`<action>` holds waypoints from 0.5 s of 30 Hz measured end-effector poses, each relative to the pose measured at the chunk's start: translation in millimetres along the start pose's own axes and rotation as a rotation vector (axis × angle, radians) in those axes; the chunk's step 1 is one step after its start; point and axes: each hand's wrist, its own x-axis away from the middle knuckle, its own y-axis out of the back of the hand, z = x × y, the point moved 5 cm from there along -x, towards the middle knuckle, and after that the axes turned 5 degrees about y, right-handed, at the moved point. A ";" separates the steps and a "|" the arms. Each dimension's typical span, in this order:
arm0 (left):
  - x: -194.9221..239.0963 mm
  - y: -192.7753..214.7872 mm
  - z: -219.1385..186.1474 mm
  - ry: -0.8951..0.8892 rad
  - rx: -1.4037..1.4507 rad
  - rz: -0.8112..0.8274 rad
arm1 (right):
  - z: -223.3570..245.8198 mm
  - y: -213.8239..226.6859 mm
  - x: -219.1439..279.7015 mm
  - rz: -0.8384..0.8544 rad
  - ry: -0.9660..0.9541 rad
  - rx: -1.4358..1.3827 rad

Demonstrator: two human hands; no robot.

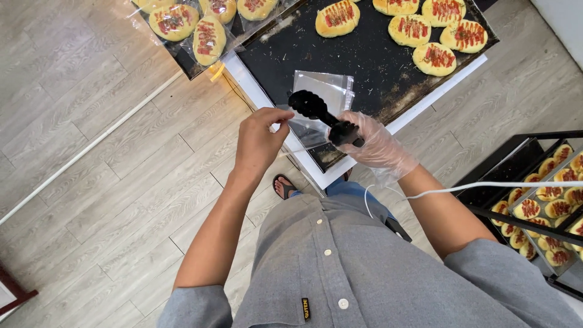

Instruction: The person uses tongs to pick up baked pastries from a tray and places them into clear plastic bags. They seal each bag and set it aside on a nearby tray. The process is repeated for multiple pastries.

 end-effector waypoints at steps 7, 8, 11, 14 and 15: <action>23.4 -28.2 -24.8 0.110 0.290 0.408 | 3.2 1.1 2.9 -0.153 0.117 -0.051; 23.9 -33.5 -19.5 0.155 0.297 0.442 | 12.1 5.3 0.8 -0.170 0.146 -0.049; 21.7 -40.6 -10.6 0.191 0.315 0.478 | 32.0 7.4 0.4 -0.199 0.196 -0.076; 25.7 -43.2 -1.4 0.235 0.386 0.461 | 33.3 2.9 5.4 -0.185 0.213 -0.128; 25.8 -43.6 1.3 0.265 0.437 0.448 | 31.7 3.4 6.0 -0.181 0.217 -0.142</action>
